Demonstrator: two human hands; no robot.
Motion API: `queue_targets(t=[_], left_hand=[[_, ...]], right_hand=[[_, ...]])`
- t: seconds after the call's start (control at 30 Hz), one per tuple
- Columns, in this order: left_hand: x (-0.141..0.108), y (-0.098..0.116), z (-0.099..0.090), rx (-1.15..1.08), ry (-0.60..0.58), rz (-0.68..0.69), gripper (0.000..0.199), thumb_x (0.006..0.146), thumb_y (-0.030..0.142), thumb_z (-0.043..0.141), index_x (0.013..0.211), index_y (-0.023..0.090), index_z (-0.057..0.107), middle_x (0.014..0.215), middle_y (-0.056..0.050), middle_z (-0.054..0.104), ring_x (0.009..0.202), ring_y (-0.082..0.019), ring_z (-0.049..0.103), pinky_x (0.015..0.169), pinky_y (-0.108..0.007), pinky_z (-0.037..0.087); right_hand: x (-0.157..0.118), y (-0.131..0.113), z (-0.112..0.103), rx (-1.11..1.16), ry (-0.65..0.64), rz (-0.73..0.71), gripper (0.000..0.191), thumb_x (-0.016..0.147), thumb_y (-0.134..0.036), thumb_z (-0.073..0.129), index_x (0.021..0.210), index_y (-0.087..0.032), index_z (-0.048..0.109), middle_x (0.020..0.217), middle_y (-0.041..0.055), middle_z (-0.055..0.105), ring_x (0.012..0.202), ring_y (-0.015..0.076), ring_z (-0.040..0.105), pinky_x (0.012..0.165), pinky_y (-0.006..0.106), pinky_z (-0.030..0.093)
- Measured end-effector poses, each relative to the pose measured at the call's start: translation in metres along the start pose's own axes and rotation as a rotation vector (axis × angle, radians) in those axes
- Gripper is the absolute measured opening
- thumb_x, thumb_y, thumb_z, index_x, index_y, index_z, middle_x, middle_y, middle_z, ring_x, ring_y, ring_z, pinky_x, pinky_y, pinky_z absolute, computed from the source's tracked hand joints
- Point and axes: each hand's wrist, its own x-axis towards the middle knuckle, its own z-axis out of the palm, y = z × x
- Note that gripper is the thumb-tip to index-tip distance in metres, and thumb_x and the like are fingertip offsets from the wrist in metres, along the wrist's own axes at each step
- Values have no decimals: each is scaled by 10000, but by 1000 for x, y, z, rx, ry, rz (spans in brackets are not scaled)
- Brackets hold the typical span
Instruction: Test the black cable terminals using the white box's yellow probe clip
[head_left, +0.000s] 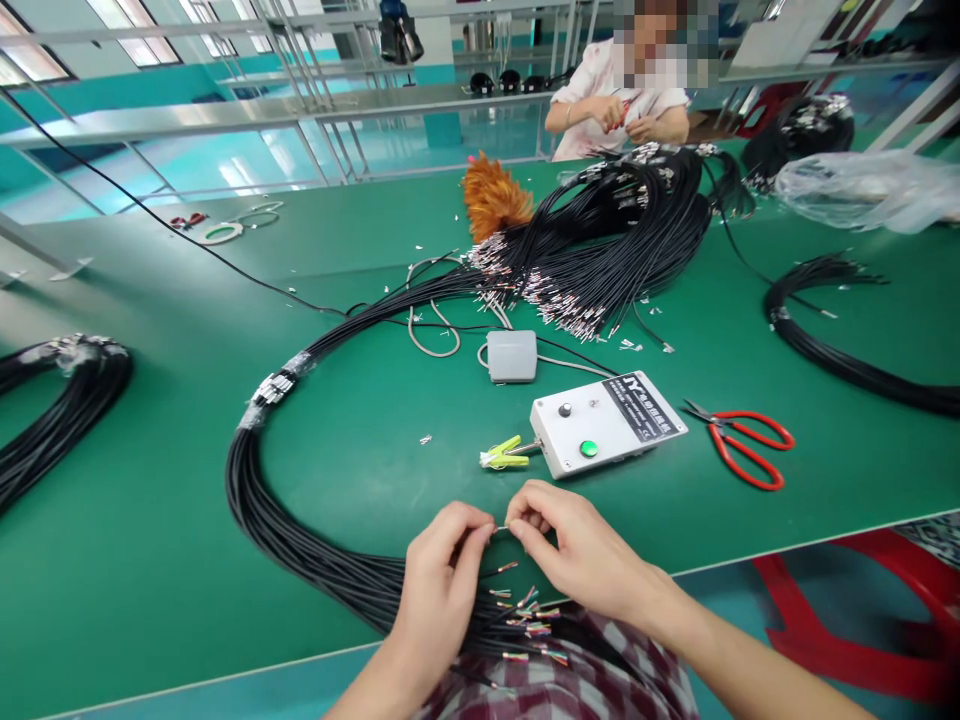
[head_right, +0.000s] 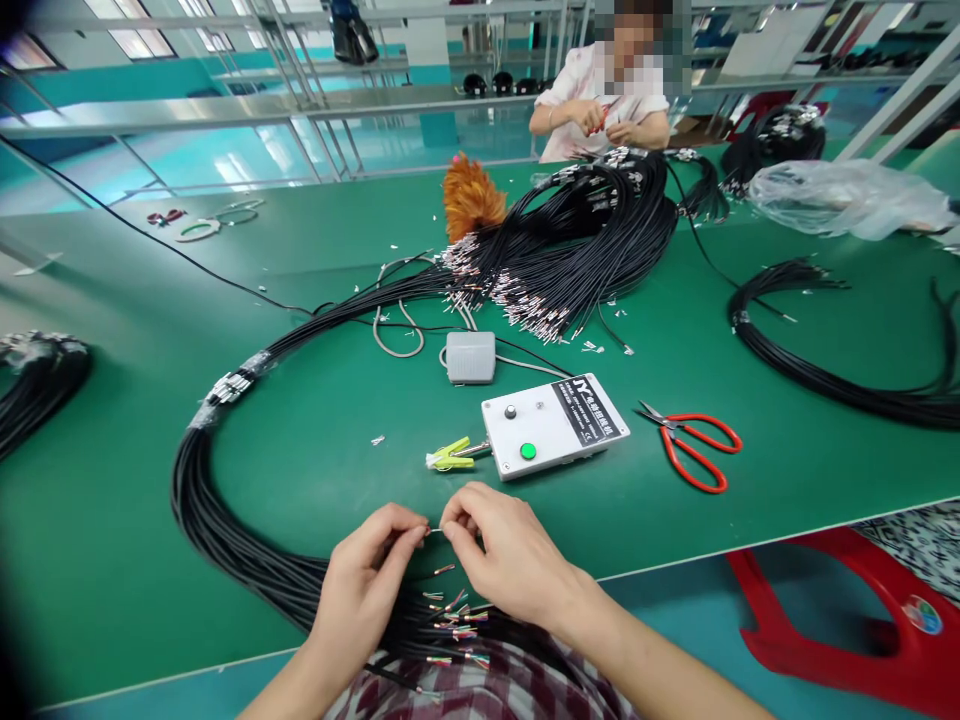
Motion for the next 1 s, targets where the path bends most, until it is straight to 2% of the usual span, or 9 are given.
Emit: queue_targets(t=[0.1,0.2,0.3,0.37,0.43,0.63,0.73,0.87,1.0], left_hand=[[9,0,-4,-96,-36,-157,182,902,215,561,731,178,612,654,15,594,615,-135,564,569,-210,457],[16,1,-7,-167,-74,-202,181,883,245,572,719,173,600,651,19,584,606,-131,547,559,-206,443],[19,-1,-9,-135,-134,-176,197,892,243,539,710,181,583,661,14,586,622,-141,543,582,-221,439],[19,-2,-10,-58,-165,-102,214,906,218,511,705,186,579,671,12,583,635,-143,535,614,-231,430],[20,-3,-13,1,-174,-17,221,913,197,497,710,189,584,693,10,582,650,-142,528,641,-237,417],[37,-9,-20,-91,-62,-150,187,887,261,538,718,189,577,661,20,558,625,-142,505,594,-234,393],[47,-13,-20,-123,-45,-181,182,871,285,534,719,188,554,648,24,549,603,-138,514,571,-230,401],[55,-17,-18,-148,-31,-210,180,850,297,537,708,186,537,630,29,537,581,-133,518,561,-228,406],[57,-19,-15,-145,-22,-220,171,844,292,536,711,186,540,635,28,538,589,-133,514,572,-232,404]], right_hand=[[-3,2,-1,-123,51,-31,109,969,-241,478,972,-216,584,923,32,663,792,171,625,710,300,428],[-2,-3,1,-406,124,-151,212,951,-309,551,1124,-188,574,1005,73,680,827,207,632,711,328,407],[4,-8,6,-655,181,-354,108,943,-276,581,908,-187,632,822,35,682,724,196,607,645,331,337],[9,-8,8,-745,198,-460,230,957,-217,553,733,-199,602,681,-4,636,628,171,561,614,334,288],[11,-7,5,-792,211,-507,275,967,-197,532,698,-201,589,646,-18,617,604,164,535,613,336,268],[28,-12,-20,-898,300,-421,51,870,-220,698,887,-189,660,911,8,719,834,201,586,721,340,303],[47,-14,-24,-1005,214,-305,246,791,-256,789,986,-168,668,1044,41,722,965,232,579,809,367,297],[63,-11,-22,-1051,112,-239,86,813,-223,760,822,-182,685,837,20,728,883,218,587,799,375,287],[65,-10,-25,-1047,68,-239,115,841,-225,730,740,-201,682,737,-4,705,842,195,586,813,367,279]])
